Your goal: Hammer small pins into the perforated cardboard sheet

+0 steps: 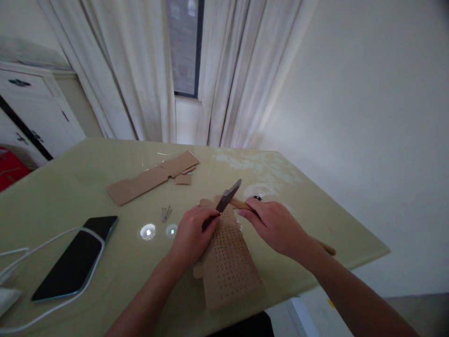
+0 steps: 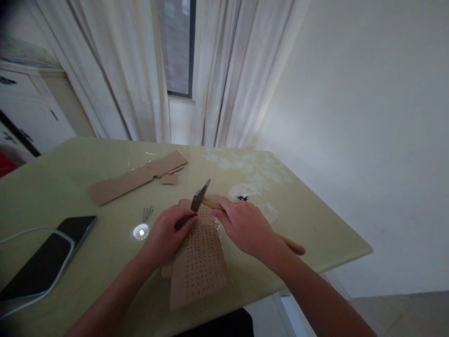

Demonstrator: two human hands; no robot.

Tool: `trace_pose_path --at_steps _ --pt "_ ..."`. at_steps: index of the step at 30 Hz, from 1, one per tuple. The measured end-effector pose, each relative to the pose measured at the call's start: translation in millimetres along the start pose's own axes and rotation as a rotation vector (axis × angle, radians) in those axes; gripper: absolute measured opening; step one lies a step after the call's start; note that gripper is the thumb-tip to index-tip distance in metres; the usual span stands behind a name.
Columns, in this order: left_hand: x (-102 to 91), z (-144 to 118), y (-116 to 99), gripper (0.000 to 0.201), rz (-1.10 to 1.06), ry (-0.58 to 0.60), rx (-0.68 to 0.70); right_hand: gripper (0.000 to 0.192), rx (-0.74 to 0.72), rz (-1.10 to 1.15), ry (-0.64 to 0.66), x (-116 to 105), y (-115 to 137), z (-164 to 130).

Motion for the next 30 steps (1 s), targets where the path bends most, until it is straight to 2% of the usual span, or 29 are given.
trace_pose_path --at_steps 5,11,18,24,30 --pt "0.5 -0.5 3.7 0.01 -0.022 -0.006 -0.01 0.039 0.06 0.094 -0.084 -12.5 -4.6 1.4" --pt "0.4 -0.3 0.8 0.009 -0.006 0.024 -0.02 0.034 -0.007 -0.026 -0.006 6.2 0.4 0.7" --pt "-0.4 -0.4 1.1 0.01 -0.03 0.002 -0.019 0.042 0.017 0.008 -0.099 -8.2 -0.8 -2.2" --pt "-0.5 0.0 -0.1 0.01 -0.03 0.02 -0.025 0.04 -0.016 -0.093 -0.015 11.2 1.8 -8.1" --pt "0.3 -2.2 4.3 0.016 -0.071 0.018 -0.085 0.041 0.043 0.034 -0.096 -4.0 -5.2 -5.9"
Point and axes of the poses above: each hand's wrist, its own z-axis towards the middle knuckle, its own x-axis out of the palm, y = z × x, the point moved 9 cm from there along z, towards the middle knuckle, and after that the axes turned 9 degrees about -y, right-handed, at the moved point
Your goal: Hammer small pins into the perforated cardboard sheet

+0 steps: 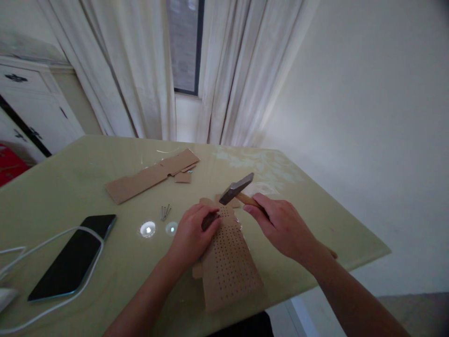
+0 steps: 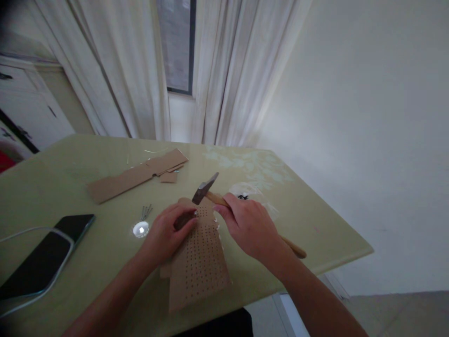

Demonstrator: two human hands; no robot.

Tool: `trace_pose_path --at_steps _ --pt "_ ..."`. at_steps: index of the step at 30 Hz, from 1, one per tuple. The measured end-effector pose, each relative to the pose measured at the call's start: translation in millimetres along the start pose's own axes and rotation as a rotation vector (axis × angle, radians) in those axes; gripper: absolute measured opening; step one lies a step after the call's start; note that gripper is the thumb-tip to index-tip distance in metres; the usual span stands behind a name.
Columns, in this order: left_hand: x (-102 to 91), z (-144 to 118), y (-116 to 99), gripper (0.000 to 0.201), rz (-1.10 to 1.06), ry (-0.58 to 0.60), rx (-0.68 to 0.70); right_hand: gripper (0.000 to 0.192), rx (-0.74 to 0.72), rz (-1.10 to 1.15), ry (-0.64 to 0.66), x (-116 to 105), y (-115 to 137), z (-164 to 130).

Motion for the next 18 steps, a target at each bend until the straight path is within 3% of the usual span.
trace_pose_path --at_steps 7,13,18 --pt "-1.0 0.4 -3.9 0.03 -0.042 0.012 0.003 0.032 -0.055 -0.13 0.165 38.0 5.0 -7.4" --pt "0.7 -1.0 1.1 0.034 -0.005 0.037 -0.051 0.036 -0.001 -0.021 0.047 21.0 1.3 -1.5" --pt "0.5 -1.2 0.3 0.036 -0.014 0.043 -0.038 0.032 -0.043 -0.052 0.138 37.6 4.0 -5.4"
Point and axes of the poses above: each hand's wrist, its own z-axis towards the middle knuckle, its own x-axis out of the palm, y = z × x, the point moved 9 cm from there along z, towards the middle knuckle, and after that the axes turned 9 degrees about -y, right-handed, at the moved point
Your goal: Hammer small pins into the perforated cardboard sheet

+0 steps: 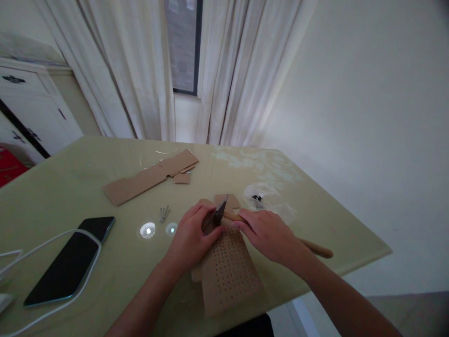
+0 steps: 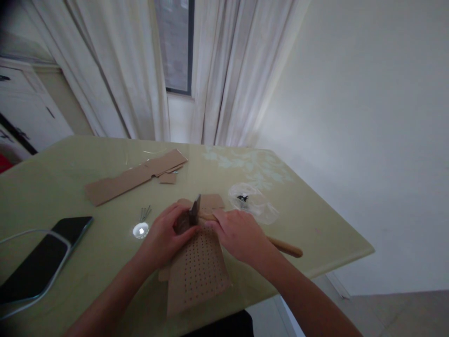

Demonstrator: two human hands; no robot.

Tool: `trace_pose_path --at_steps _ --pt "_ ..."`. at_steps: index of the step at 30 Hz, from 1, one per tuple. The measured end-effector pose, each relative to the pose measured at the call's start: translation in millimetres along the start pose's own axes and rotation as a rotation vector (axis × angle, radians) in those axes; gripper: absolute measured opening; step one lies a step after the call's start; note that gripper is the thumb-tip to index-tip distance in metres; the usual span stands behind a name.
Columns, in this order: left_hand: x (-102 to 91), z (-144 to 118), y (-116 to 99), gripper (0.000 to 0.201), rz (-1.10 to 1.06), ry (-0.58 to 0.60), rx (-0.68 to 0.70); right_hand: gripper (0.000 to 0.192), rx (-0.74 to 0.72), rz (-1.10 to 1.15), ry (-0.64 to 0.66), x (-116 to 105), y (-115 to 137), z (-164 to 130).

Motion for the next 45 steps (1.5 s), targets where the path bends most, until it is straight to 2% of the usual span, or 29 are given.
trace_pose_path --at_steps 2,4,8,11,13,15,18,21,24,34,42,45 --pt "-0.7 -0.4 0.2 0.039 -0.011 -0.011 -0.004 0.032 0.002 0.038 -0.03 -3.0 -1.1 1.5" --pt "-1.5 -1.2 0.4 0.043 -0.028 -0.028 -0.012 0.036 0.027 0.136 -0.134 -18.2 -5.7 5.1" --pt "-8.4 -0.4 1.2 0.04 -0.067 -0.101 -0.012 0.041 0.126 0.43 -0.454 -53.2 -29.9 10.1" --pt "-25.1 4.3 11.3 0.034 -0.022 -0.207 -0.04 0.04 0.197 0.726 -0.688 -53.3 -56.3 9.7" --pt "-40.3 7.5 23.7 0.031 0.128 -0.269 -0.08 0.037 0.212 0.932 -0.806 -42.2 -71.0 10.0" --pt "-53.2 9.3 36.6 0.03 0.429 -0.272 -0.112 0.035 0.203 1.058 -0.902 -31.5 -80.7 9.9" --pt "-63.2 7.2 58.9 0.032 0.929 -0.135 -0.187 0.034 0.176 1.142 -1.008 -21.8 -87.6 6.6" --pt "-67.2 -0.7 81.5 0.033 1.13 0.046 -0.308 0.031 0.186 1.148 -1.063 -15.7 -91.5 -0.7" --pt "-70.5 -6.6 93.5 0.035 1.16 0.124 -0.379 0.028 0.22 1.129 -1.075 -10.9 -93.5 -8.1" --pt "-63.2 -10.6 108.3 0.038 1.091 0.161 -0.344 0.026 0.206 1.103 -1.115 -8.2 -91.3 -18.3" --pt "-62.7 -9.9 107.2 0.034 1.032 0.142 -0.374 0.033 0.233 1.133 -1.126 -11.3 -94.6 -19.0" --pt "-64.1 -9.9 107.4 0.035 1.004 0.128 -0.402 0.035 0.27 1.127 -1.176 -13.2 -100.4 -20.2"
Point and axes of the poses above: each hand's wrist, its own z-axis towards the middle knuckle, its own x-axis out of the palm, y = z × x, the point moved 9 cm from there along z, towards the middle knuckle, and after that the axes turned 9 degrees about -y, right-handed, at the moved point
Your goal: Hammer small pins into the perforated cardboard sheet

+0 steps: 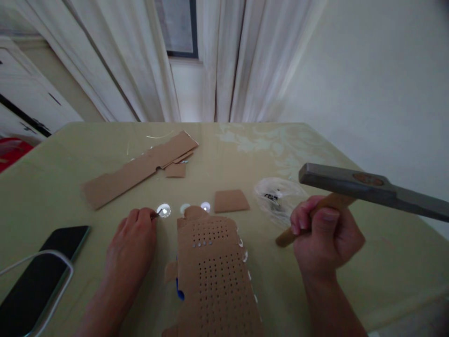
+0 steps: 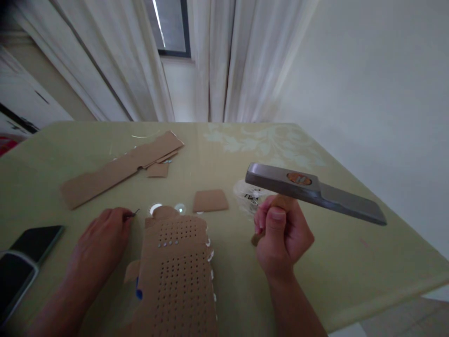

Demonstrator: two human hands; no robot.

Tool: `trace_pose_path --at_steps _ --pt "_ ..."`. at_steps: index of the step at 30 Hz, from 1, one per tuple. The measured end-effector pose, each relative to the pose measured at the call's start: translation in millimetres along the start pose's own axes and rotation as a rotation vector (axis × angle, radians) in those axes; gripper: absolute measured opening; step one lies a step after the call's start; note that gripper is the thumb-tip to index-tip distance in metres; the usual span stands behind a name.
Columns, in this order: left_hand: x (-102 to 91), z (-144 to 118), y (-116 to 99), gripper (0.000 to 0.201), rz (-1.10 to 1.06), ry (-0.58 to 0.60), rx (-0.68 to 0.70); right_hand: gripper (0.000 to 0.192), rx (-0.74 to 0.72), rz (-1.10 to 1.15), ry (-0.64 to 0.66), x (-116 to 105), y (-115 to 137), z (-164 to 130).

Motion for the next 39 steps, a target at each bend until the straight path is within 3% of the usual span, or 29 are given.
trace_pose_path --at_steps 6,17,31,35,39 --pt "0.7 -0.9 0.1 0.035 0.007 -0.017 0.006 0.037 -0.009 0.054 -0.061 -6.0 -2.4 7.7" --pt "-7.3 -0.4 -4.2 0.044 -0.01 -0.019 0.006 0.036 0.013 0.033 -0.031 -4.3 -3.1 5.4" --pt "-8.5 5.1 1.6 0.036 -0.047 -0.093 -0.059 0.034 0.012 0.07 -0.026 -4.3 -5.7 9.7" --pt "-25.8 6.4 5.8 0.029 -0.205 -0.225 -0.134 0.037 0.014 0.053 -0.024 -3.6 -6.1 9.7" --pt "-41.7 1.0 -6.0 0.034 -0.667 -0.317 -0.145 0.036 0.016 0.065 -0.02 -3.5 -7.0 9.3"
Point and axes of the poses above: each hand's wrist, its own z-axis towards the middle knuckle, its own x-axis out of the palm, y = z × x, the point moved 9 cm from there along z, towards the middle knuckle, and after that the axes turned 9 degrees about -y, right-handed, at the moved point
